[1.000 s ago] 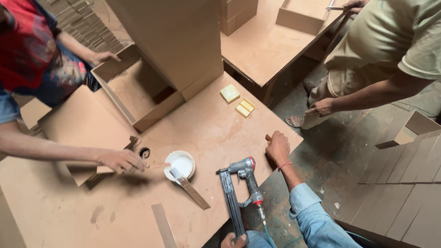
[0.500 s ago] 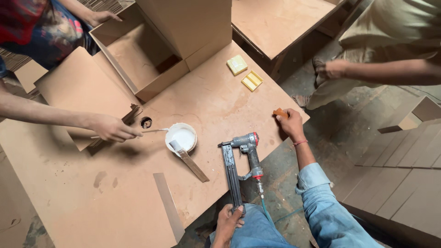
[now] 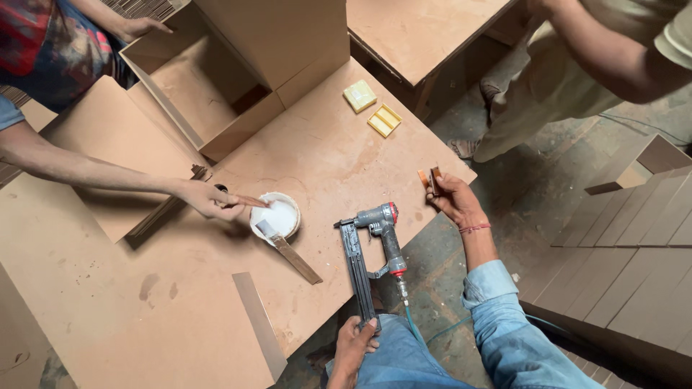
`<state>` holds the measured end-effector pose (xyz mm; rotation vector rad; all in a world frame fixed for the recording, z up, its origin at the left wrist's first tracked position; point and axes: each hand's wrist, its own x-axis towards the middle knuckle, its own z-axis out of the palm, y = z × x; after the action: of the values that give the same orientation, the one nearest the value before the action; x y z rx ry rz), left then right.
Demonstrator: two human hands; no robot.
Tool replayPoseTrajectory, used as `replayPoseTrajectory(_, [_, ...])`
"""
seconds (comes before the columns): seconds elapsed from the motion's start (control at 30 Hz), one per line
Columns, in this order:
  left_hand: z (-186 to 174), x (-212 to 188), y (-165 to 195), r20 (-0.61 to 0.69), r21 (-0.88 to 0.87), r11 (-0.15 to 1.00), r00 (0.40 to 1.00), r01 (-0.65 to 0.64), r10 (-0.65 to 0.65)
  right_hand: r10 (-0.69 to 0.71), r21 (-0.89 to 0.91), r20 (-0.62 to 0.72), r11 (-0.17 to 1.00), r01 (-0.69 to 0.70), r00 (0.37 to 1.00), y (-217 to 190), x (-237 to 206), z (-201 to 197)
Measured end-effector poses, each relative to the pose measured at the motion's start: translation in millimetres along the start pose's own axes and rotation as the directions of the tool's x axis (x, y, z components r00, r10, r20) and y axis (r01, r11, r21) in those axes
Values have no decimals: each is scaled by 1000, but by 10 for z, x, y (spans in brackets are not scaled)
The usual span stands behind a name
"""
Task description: The person assembles small cardboard boxes by applying glue to the edges of a pre-cut frame and attaching a flat panel using a pneumatic nail gun. The process is repeated for multiple units, with the person handling the glue, frame, and panel for each assembly.
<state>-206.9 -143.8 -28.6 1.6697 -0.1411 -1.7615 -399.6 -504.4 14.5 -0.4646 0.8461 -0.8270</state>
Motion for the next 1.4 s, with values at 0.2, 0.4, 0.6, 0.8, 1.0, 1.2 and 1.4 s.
replayPoseTrajectory(0.2, [-10, -15, -6, -17, 3, 1000, 1000, 10, -10, 11, -394, -130, 917, -61, 992, 61, 83, 43])
replayPoseTrajectory(0.4, [-32, -44, -5, 3, 11, 1000, 1000, -21, 21, 23, -430, -95, 901, -62, 995, 43, 95, 164])
replayPoseTrajectory(0.6, [-24, -74, 7, -10, -6, 999, 999, -46, 46, 14, -302, -56, 953, -30, 998, -30, 34, 378])
replayPoseTrajectory(0.8, [-4, -91, 81, -29, 3, 999, 998, 47, -47, -20, -401, -63, 916, -7, 998, -120, 403, 642])
replayPoseTrajectory(1.0, [7, -66, 84, -22, -35, 998, 999, -45, 44, -245, -707, -60, 695, 133, 968, -377, 1050, 1031])
replayPoseTrajectory(1.2, [16, -57, 136, -5, -46, 994, 995, -104, 104, -673, -973, 182, -20, 229, 717, -475, 1411, 1341])
replayPoseTrajectory(1.4, [20, -41, 222, -48, -64, 997, 998, -38, 35, -651, -916, 397, -330, 229, 647, -361, 1547, 1438])
